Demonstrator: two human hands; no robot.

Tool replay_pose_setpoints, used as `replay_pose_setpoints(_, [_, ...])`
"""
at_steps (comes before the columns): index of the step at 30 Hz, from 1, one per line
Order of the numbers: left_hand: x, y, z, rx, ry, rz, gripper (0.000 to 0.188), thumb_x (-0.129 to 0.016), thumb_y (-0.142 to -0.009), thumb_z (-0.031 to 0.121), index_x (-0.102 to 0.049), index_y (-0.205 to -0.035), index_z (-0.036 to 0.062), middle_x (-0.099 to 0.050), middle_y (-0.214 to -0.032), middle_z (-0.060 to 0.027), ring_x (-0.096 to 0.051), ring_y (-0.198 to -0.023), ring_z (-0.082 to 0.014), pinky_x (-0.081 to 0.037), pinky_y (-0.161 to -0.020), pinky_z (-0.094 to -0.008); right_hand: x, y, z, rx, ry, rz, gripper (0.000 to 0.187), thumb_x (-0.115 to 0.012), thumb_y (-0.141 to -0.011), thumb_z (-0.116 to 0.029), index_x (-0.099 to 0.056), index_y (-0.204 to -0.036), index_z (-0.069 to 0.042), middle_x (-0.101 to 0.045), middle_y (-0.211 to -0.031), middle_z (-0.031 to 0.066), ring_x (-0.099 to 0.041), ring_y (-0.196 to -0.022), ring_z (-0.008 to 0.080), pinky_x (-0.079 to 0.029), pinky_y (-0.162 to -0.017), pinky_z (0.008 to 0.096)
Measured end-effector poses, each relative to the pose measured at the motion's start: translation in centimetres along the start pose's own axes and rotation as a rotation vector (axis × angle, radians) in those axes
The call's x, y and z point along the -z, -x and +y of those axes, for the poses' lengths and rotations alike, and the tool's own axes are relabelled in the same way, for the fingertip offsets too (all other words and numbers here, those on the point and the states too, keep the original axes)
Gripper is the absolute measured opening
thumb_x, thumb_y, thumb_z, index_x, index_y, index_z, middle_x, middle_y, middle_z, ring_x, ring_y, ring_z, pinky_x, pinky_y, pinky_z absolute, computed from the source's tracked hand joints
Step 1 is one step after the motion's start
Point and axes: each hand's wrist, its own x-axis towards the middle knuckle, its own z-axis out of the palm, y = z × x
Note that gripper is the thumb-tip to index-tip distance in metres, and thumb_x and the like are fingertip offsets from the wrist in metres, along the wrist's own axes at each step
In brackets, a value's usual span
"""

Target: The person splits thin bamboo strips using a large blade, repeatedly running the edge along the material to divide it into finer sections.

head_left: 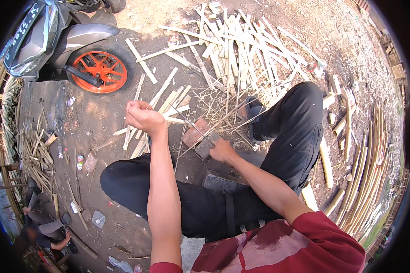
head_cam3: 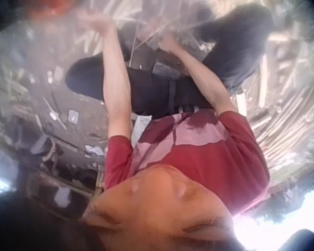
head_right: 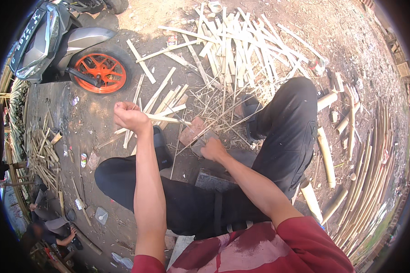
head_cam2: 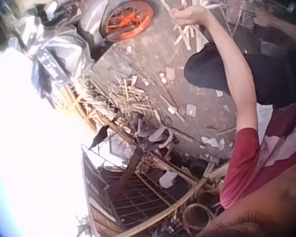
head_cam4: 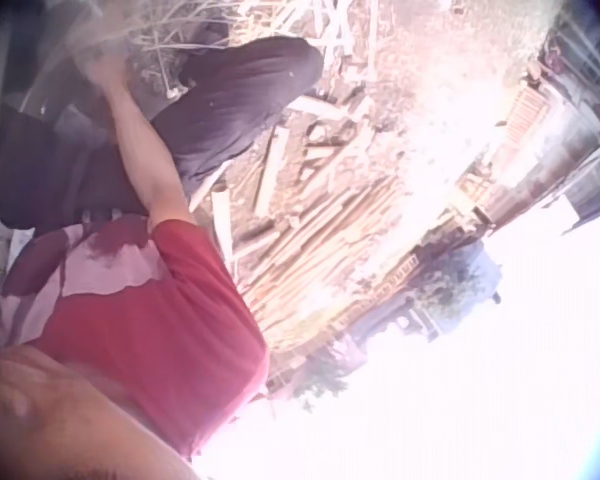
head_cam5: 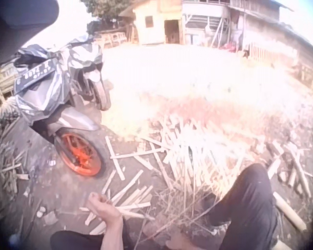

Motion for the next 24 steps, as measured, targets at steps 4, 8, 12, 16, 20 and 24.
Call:
replay_pose_setpoints(4, [0.6,0.6,-0.5,-0.045,-0.039,-0.032,0.033,-0.042,-0.091,0.021,-0.036,-0.063,0.0056,-0.036,-0.055,-0.0013,-0.032,-0.048,-0.0117,-0.024,-0.045,-0.0304,5.1,1.6,-9.2,0.092,-0.234,0.007,0.034,-0.067,-0.082,-0.023,-0.069,-0.096,0.007,-0.071,-0.094,0.0305,-0.071,-0.097,0.0431,-0.054,-0.087,0.0485])
replay_pose_setpoints(8, [-0.1,0.7,-0.1,-0.013,-0.027,-0.027,0.032,-0.042,-0.091,0.02,-0.037,-0.063,0.0053,-0.035,-0.054,-0.0015,-0.031,-0.048,-0.0121,-0.022,-0.045,-0.0297,1.7,0.9,-3.8,0.032,-0.156,-0.045,0.035,-0.069,-0.082,-0.025,-0.071,-0.097,0.007,-0.071,-0.096,0.03,-0.071,-0.099,0.0423,-0.055,-0.087,0.0475])
replay_pose_setpoints(12, [0.4,-0.7,-0.6,-0.055,-0.082,0.02,0.037,-0.051,-0.094,0.022,-0.05,-0.065,-0.001,-0.043,-0.054,-0.0043,-0.04,-0.05,-0.0154,-0.031,-0.048,-0.033,0.2,2.1,-1.2,-0.14,0.062,-0.132,0.035,-0.064,-0.081,-0.018,-0.07,-0.097,0.012,-0.072,-0.095,0.0309,-0.072,-0.095,0.0429,-0.055,-0.086,0.0488])
replay_pose_setpoints(16, [0.3,-0.9,-0.5,-0.172,-0.284,0.123,0.04,-0.061,-0.094,0.023,-0.059,-0.068,-0.0065,-0.049,-0.057,-0.0072,-0.047,-0.056,-0.0196,-0.039,-0.058,-0.0374,2.2,2.8,-3.6,-0.114,0.11,-0.109,0.04,-0.063,-0.079,-0.018,-0.069,-0.103,0.014,-0.07,-0.099,0.0347,-0.07,-0.1,0.0451,-0.056,-0.09,0.0486])
replay_pose_setpoints(20, [0.1,-0.5,-0.6,-0.076,-0.271,0.087,0.043,-0.06,-0.097,0.026,-0.061,-0.071,-0.0086,-0.052,-0.058,-0.0079,-0.047,-0.056,-0.0199,-0.038,-0.058,-0.0375,0.5,2.3,-2.0,-0.105,0.128,-0.119,0.039,-0.064,-0.08,-0.019,-0.069,-0.102,0.013,-0.07,-0.095,0.0346,-0.072,-0.093,0.0445,-0.058,-0.083,0.0484])
replay_pose_setpoints(24, [-0.5,0.1,-0.4,-0.02,-0.233,0.009,0.045,-0.058,-0.098,0.028,-0.063,-0.077,-0.012,-0.053,-0.058,-0.0093,-0.047,-0.057,-0.0201,-0.038,-0.058,-0.0373,0.0,1.9,-2.5,-0.326,-0.351,-0.282,0.031,-0.067,-0.081,-0.02,-0.066,-0.085,0.011,-0.068,-0.075,0.0271,-0.067,-0.057,0.0335,-0.053,-0.056,0.043])
